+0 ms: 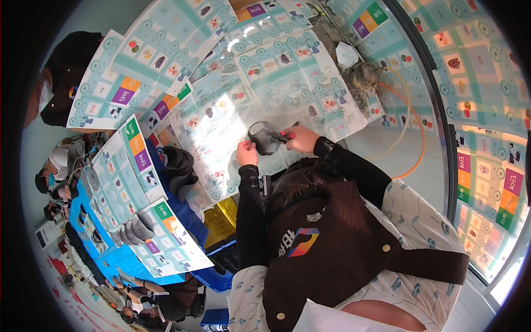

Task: Apply adhesive or sealant to shoe components using a manual dispensing tool.

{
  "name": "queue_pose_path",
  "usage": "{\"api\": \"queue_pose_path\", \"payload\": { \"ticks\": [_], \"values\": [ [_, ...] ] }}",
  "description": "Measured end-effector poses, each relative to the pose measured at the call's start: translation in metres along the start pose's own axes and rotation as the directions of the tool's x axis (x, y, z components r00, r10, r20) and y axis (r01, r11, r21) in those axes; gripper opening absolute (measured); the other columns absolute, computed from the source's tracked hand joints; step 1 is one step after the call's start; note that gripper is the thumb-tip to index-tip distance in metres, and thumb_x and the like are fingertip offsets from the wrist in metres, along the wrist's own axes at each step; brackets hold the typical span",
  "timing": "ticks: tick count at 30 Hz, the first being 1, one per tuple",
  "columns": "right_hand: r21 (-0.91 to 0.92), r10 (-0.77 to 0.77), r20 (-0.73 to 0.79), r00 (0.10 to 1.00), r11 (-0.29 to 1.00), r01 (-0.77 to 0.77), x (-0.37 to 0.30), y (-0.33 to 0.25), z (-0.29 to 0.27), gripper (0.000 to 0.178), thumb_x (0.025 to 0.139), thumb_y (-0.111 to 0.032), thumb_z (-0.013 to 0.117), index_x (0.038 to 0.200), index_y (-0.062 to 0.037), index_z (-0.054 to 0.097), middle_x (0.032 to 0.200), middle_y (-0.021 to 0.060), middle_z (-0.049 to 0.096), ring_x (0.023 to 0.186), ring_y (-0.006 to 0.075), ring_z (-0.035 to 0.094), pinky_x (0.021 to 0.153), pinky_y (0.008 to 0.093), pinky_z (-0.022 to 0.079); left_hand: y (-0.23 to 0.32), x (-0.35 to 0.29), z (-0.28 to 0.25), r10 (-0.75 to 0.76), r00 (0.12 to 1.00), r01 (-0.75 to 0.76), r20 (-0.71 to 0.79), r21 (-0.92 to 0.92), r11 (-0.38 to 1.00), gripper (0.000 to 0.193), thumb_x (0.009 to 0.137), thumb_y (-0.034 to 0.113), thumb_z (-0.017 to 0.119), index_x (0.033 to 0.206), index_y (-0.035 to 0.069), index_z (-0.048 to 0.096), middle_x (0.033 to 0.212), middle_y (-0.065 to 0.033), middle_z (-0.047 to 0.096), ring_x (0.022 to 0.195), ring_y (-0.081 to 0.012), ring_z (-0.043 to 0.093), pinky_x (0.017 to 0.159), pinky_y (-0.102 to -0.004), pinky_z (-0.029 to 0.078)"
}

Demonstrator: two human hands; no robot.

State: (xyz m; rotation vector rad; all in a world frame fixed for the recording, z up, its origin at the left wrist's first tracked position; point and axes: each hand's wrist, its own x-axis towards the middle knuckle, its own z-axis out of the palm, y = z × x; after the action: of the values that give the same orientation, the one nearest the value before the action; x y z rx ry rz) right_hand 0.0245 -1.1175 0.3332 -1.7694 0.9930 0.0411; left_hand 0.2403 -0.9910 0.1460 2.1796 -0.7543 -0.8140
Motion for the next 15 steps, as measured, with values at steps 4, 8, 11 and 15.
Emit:
{"api": "queue_pose_path", "payload": {
  "ticks": [4, 8, 11, 15],
  "values": [
    [-0.104, -0.002, -0.090, 0.996, 0.995, -0.007, 0.028, 0.011, 0.014, 0.028, 0.076, -0.020, 0.056, 0.094, -0.0011, 0.066, 0.090, 0.0261, 0.067, 0.091, 0.0473, 0.061, 0.081, 0.0552, 0.047, -0.016, 0.007, -0.003, -0.089, 0.993, 0.098, 0.072, -0.149, 0.984, 0.031, 0.086, 0.017, 0.073, 0.111, -0.001, 0.065, 0.097, -0.0136, 0.072, 0.081, -0.0184, 0.067, 0.072, -0.0314, 0.054],
    [-0.131, -0.004, -0.039, 0.999, 0.991, -0.001, 0.042, 0.005, 0.021, 0.027, 0.076, -0.019, 0.055, 0.091, -0.0001, 0.066, 0.090, 0.0260, 0.067, 0.090, 0.0475, 0.061, 0.080, 0.0551, 0.047, -0.027, -0.001, -0.018, -0.108, 0.994, 0.106, -0.018, -0.094, 0.990, 0.031, 0.087, 0.015, 0.072, 0.113, -0.001, 0.065, 0.099, -0.0131, 0.072, 0.083, -0.0177, 0.066, 0.076, -0.0301, 0.053],
    [-0.166, -0.050, 0.064, 0.997, 0.984, 0.060, 0.049, 0.001, 0.025, 0.025, 0.075, -0.018, 0.055, 0.086, 0.0010, 0.066, 0.089, 0.0262, 0.067, 0.090, 0.0470, 0.062, 0.080, 0.0549, 0.048, -0.040, -0.004, -0.031, -0.108, 0.992, 0.097, -0.068, -0.154, 0.983, 0.031, 0.087, 0.014, 0.071, 0.113, -0.001, 0.065, 0.099, -0.0126, 0.072, 0.084, -0.0178, 0.066, 0.076, -0.0301, 0.053],
    [-0.140, -0.044, -0.070, 0.997, 0.990, 0.034, 0.060, 0.006, 0.030, 0.023, 0.074, -0.017, 0.056, 0.083, 0.0004, 0.068, 0.088, 0.0264, 0.067, 0.088, 0.0463, 0.063, 0.079, 0.0545, 0.050, -0.062, 0.003, -0.041, -0.167, 0.978, 0.125, -0.124, -0.292, 0.948, 0.029, 0.086, 0.011, 0.070, 0.111, -0.002, 0.065, 0.095, -0.0114, 0.071, 0.078, -0.0164, 0.065, 0.072, -0.0283, 0.053]
  ]
}}
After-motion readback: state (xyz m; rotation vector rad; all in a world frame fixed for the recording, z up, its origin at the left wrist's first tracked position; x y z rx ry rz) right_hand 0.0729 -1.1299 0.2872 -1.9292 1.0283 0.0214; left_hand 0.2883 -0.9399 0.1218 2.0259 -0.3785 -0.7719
